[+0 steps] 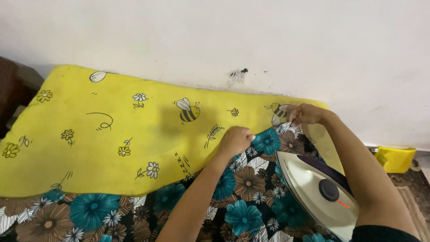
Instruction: The person irons a floral-patterned dress on a yellow ironing board. They use a white and purple iron to smooth the fabric, repeatedly adjusting the dress's position and folding sections to ensure even coverage.
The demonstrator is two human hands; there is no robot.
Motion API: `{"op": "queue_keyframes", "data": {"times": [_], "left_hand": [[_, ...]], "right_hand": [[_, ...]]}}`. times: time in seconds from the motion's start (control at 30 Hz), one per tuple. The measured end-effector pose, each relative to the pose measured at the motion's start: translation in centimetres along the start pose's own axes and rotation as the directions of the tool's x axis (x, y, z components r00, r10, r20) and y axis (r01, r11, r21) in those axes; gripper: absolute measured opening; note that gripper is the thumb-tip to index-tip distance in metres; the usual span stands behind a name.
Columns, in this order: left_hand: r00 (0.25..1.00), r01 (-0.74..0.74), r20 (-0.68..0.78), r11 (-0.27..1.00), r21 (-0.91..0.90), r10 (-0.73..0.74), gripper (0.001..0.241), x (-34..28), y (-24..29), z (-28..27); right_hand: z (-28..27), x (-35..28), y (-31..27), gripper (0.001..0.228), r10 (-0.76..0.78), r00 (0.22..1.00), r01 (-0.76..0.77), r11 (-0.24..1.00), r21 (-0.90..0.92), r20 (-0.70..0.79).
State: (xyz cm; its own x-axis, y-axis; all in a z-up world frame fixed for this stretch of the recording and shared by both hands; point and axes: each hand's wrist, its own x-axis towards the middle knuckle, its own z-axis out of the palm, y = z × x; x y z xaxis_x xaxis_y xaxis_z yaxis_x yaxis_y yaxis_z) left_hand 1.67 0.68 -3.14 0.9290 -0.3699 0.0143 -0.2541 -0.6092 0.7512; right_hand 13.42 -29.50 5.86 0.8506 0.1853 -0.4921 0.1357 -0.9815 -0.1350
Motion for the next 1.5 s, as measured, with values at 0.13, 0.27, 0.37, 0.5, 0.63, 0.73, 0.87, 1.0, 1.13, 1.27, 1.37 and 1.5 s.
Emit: {"op": "queue_keyframes", "data": {"times": [0.13,0.27,0.37,0.5,0.63,0.73,0.87,1.0,1.13,1.27,1.37,1.5], "left_hand": [[1.000,-0.011,0.014,1.000,0.000,0.011,0.037,-0.1,0.3,-0.3],[0.999,-0.033,-0.005,0.999,-0.003,0.033,0.037,-0.3,0.5,-0.6],[1.000,-0.002,0.004,1.000,-0.024,0.002,0.036,-0.5,0.8,-1.0],[1.000,0.010,-0.009,0.999,-0.035,-0.010,0.036,-0.4,0.8,-1.0],[1.000,0.008,0.003,1.000,-0.012,-0.008,0.035,0.3,0.0,0.1],[1.000,0.015,0.015,1.000,-0.003,-0.015,0.035,0.1,0.0,0.1],[0.992,0.086,0.097,0.996,-0.018,-0.084,0.052,-1.1,3.0,-3.0],[0.997,0.017,0.074,1.000,0.022,-0.019,0.051,-0.7,2.3,-2.2],[0.994,0.017,0.105,0.998,0.064,-0.023,0.050,-0.7,2.0,-2.0],[1.000,0.009,0.013,1.000,-0.009,-0.009,0.037,0.0,1.0,-0.8],[1.000,0.028,-0.011,0.999,-0.033,-0.028,0.036,-0.2,1.0,-0.8],[0.999,0.050,0.000,0.999,-0.023,-0.050,0.036,-0.3,1.2,-0.9]], "right_hand": [[-0.2,-2.2,2.1,0.016,-0.033,0.999,0.032,0.782,0.622,-0.011],[-0.2,-3.3,2.2,0.019,0.022,0.994,0.069,0.634,0.770,-0.107],[2.1,0.1,5.7,0.026,0.058,0.983,0.081,0.714,0.696,-0.174],[5.0,5.6,8.4,0.032,0.096,0.950,-0.032,0.976,0.213,-0.296],[1.5,0.7,4.3,0.027,0.160,0.948,-0.141,0.986,0.088,-0.275],[-2.4,-7.5,-1.0,0.038,0.218,0.967,-0.189,0.961,0.203,-0.132],[-4.3,-22.4,-11.1,0.054,0.282,0.949,-0.296,0.951,0.092,0.138],[1.7,-28.4,-14.0,0.072,0.348,0.935,-0.354,0.930,-0.095,-0.074],[6.2,-26.6,-11.6,0.064,0.215,0.899,-0.362,0.853,-0.375,-0.381],[3.9,-20.0,-11.5,0.046,0.286,0.839,-0.433,0.866,-0.249,-0.463],[2.2,-12.6,-8.7,0.042,0.259,0.792,-0.420,0.888,-0.186,-0.553],[1.8,-12.2,-9.3,0.043,0.287,0.768,-0.413,0.905,-0.100,-0.573]]}}
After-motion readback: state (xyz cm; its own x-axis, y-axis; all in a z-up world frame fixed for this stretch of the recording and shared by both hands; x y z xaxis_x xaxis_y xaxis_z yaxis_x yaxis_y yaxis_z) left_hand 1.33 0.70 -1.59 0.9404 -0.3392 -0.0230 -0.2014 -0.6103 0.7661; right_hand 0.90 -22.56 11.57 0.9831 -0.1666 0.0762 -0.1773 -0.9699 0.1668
